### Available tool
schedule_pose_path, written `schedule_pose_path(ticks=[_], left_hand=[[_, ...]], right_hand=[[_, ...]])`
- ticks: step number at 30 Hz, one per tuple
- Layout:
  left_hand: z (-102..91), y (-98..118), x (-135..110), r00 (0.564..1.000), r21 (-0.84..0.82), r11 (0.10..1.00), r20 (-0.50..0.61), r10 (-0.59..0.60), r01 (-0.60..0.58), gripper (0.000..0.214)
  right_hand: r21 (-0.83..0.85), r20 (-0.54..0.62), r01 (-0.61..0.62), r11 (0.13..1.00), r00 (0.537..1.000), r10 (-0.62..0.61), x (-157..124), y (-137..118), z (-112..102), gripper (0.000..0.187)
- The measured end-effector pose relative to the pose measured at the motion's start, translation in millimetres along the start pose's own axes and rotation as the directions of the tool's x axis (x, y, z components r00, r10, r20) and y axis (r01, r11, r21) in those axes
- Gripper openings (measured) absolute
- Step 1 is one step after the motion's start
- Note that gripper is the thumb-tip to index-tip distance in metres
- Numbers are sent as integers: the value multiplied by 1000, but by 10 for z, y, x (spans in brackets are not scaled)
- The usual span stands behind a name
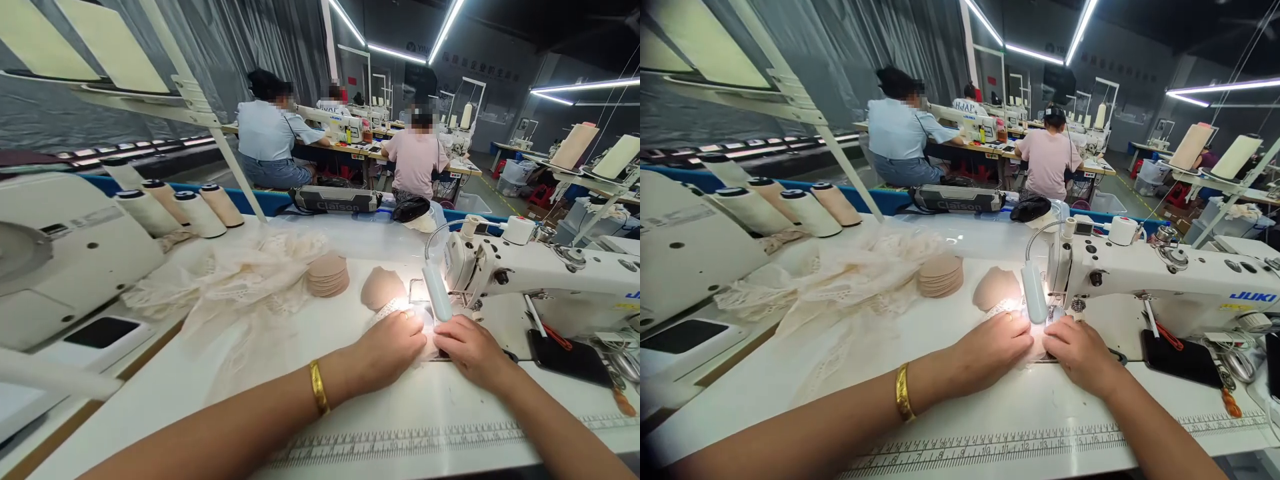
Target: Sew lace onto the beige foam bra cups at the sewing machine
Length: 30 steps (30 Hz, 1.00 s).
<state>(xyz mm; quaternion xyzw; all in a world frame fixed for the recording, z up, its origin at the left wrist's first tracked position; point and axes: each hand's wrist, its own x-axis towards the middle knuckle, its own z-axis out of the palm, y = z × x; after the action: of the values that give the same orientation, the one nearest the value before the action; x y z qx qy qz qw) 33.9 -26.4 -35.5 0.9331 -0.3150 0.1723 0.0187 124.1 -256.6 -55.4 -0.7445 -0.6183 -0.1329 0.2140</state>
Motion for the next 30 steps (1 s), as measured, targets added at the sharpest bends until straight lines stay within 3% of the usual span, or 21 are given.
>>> schedule_pose_path(ticks=[5,16,24,30], left_hand=[[78,40,-66,997,-112,994,-79,-25,16,21],[163,76,-29,991,-165,985,-117,-60,40,18],[181,38,6,996,-176,984,-76,-47,33,16],[134,-177,122,996,-117,992,-85,40,-50,18]], right_hand=[[34,83,-29,999,996,26,-35,-26,-111,35],[79,135,-44,996,990,33,-13,-68,-201,38],[125,107,-52,991,993,39,-30,-64,-144,37],[71,30,-75,995,997,73,-24,-14,-19,32]])
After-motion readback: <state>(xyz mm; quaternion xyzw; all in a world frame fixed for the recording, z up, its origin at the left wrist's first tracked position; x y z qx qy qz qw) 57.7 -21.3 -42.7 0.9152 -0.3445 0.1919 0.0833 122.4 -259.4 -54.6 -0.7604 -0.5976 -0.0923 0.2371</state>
